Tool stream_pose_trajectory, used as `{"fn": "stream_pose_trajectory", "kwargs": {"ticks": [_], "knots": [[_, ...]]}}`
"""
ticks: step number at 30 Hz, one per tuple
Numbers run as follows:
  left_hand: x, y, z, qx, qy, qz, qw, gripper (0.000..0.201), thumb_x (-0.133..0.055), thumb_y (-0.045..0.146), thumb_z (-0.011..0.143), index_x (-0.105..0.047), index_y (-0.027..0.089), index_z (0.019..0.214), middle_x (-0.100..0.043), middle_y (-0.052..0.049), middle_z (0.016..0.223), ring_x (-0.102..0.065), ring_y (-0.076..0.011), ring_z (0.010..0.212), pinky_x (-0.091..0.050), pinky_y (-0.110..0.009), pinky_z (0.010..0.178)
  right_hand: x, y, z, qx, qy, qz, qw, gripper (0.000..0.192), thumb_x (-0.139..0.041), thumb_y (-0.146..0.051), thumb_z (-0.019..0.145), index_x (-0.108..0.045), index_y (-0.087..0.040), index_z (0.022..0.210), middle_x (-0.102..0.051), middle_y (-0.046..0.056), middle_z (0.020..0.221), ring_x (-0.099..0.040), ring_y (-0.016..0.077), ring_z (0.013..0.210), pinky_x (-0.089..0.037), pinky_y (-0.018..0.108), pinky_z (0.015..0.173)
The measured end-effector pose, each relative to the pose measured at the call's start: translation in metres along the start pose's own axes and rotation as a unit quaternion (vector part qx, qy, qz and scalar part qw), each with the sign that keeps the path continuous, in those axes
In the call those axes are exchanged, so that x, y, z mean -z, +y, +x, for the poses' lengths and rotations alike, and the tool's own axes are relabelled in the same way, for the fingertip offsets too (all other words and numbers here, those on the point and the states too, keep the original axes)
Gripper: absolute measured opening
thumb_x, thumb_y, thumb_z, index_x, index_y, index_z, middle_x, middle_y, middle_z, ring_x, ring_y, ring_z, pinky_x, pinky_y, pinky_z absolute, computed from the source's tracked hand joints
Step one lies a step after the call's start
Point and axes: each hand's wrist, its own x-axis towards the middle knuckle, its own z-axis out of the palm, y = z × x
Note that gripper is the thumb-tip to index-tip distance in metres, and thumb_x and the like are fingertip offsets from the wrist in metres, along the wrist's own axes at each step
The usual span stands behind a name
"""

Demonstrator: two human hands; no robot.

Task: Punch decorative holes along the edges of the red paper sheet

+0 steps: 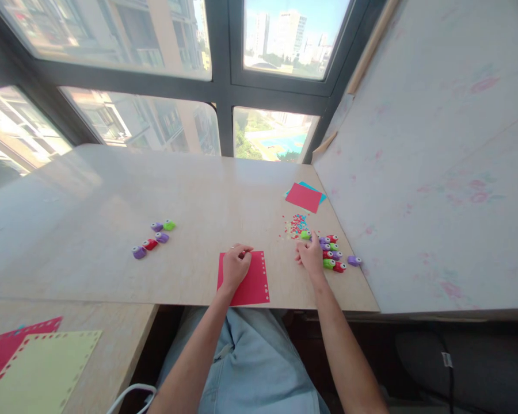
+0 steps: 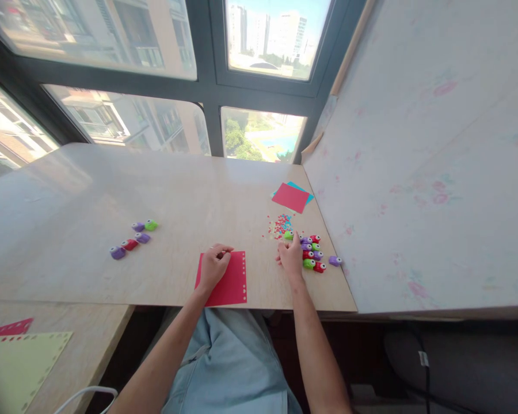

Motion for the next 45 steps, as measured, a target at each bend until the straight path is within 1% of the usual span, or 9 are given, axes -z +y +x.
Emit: {"fn": "stream_pose_trajectory", "kwargs": {"ticks": [8,14,17,20,26,33,39,43,45], "knots": [[0.001,0.002,0.0,-0.003,0.0,-0.007,1.0,0.022,-0.049,0.01,0.075,-0.07,0.018,0.08,-0.07,-0.004,0.082,-0.061,-0.014,0.07,-0.046,-0.027,0.068,-0.001,0.003,0.001,0.002,0.015,0.04,0.999,0.084,-0.053,-0.025,0.078,-0.016,-0.007,0.152,-0.064,0.002,0.071,-0.06,0.0152,0.044,-0.043,0.02,0.032],[0.001,-0.001,0.0,-0.011,0.003,-0.016,1.0,0.022,-0.05,0.011,0.075,-0.07,0.018,0.08,-0.071,-0.004,0.084,-0.062,-0.0142,0.072,-0.047,-0.027,0.069,-0.002,0.004,0.001,0.008,0.03,0.066,0.997,0.085,-0.054,-0.025,0.076,-0.017,-0.011,0.151,-0.063,-0.001,0.071,-0.059,0.0137,0.043,-0.043,0.019,0.032],[0.0,-0.004,0.0,-0.007,0.0,-0.019,1.0,0.022,-0.05,0.011,0.076,-0.07,0.018,0.081,-0.071,-0.004,0.086,-0.062,-0.0141,0.072,-0.048,-0.027,0.068,-0.003,0.007,0.0,0.007,0.054,0.097,0.994,0.086,-0.053,-0.022,0.074,-0.015,-0.015,0.151,-0.064,-0.001,0.073,-0.059,0.0132,0.043,-0.045,0.018,0.033],[0.0,-0.005,0.001,-0.004,-0.002,-0.02,1.0,0.022,-0.05,0.012,0.076,-0.07,0.019,0.082,-0.071,-0.004,0.087,-0.062,-0.0141,0.072,-0.048,-0.027,0.068,-0.001,0.01,0.001,0.0,0.06,0.136,0.989,0.085,-0.053,-0.022,0.074,-0.016,-0.017,0.149,-0.065,-0.002,0.073,-0.06,0.0132,0.044,-0.045,0.019,0.035],[0.001,-0.004,0.001,-0.006,-0.001,-0.024,1.0,0.021,-0.051,0.012,0.075,-0.07,0.019,0.081,-0.071,-0.004,0.085,-0.062,-0.0146,0.071,-0.048,-0.027,0.068,0.001,0.013,0.002,-0.003,0.06,0.162,0.985,0.073,-0.056,-0.024,0.071,-0.031,-0.017,0.14,-0.065,-0.003,0.069,-0.06,0.0134,0.043,-0.046,0.019,0.035],[0.0,-0.004,0.0,-0.009,0.003,-0.02,1.0,0.022,-0.05,0.012,0.076,-0.07,0.018,0.081,-0.07,-0.004,0.085,-0.061,-0.014,0.069,-0.047,-0.027,0.067,0.001,0.013,-0.001,-0.027,0.066,0.176,0.982,0.057,-0.057,-0.025,0.072,-0.039,-0.018,0.125,-0.064,-0.004,0.066,-0.063,0.015,0.043,-0.048,0.02,0.035],[0.001,-0.003,-0.001,-0.012,0.0,-0.018,1.0,0.021,-0.051,0.012,0.076,-0.07,0.018,0.082,-0.07,-0.004,0.085,-0.061,-0.0139,0.069,-0.047,-0.027,0.068,0.004,0.01,-0.02,-0.054,0.046,0.13,0.989,0.039,-0.056,-0.026,0.074,-0.048,-0.016,0.111,-0.061,-0.004,0.056,-0.06,0.0148,0.039,-0.047,0.02,0.032],[0.001,-0.002,-0.001,-0.018,0.002,-0.013,1.0,0.021,-0.05,0.012,0.076,-0.07,0.018,0.082,-0.069,-0.004,0.084,-0.06,-0.0136,0.07,-0.047,-0.027,0.068,0.005,0.011,-0.037,-0.03,0.019,0.1,0.994,0.03,-0.055,-0.029,0.076,-0.055,-0.014,0.102,-0.062,-0.002,0.06,-0.061,0.0139,0.042,-0.048,0.02,0.035],[0.001,-0.002,-0.001,-0.017,0.002,-0.01,1.0,0.022,-0.05,0.012,0.076,-0.07,0.018,0.082,-0.069,-0.004,0.084,-0.06,-0.0137,0.07,-0.047,-0.027,0.067,0.006,0.012,-0.042,-0.009,0.02,0.097,0.995,0.035,-0.054,-0.031,0.077,-0.056,-0.013,0.108,-0.062,-0.002,0.062,-0.061,0.0136,0.043,-0.048,0.019,0.035]]}}
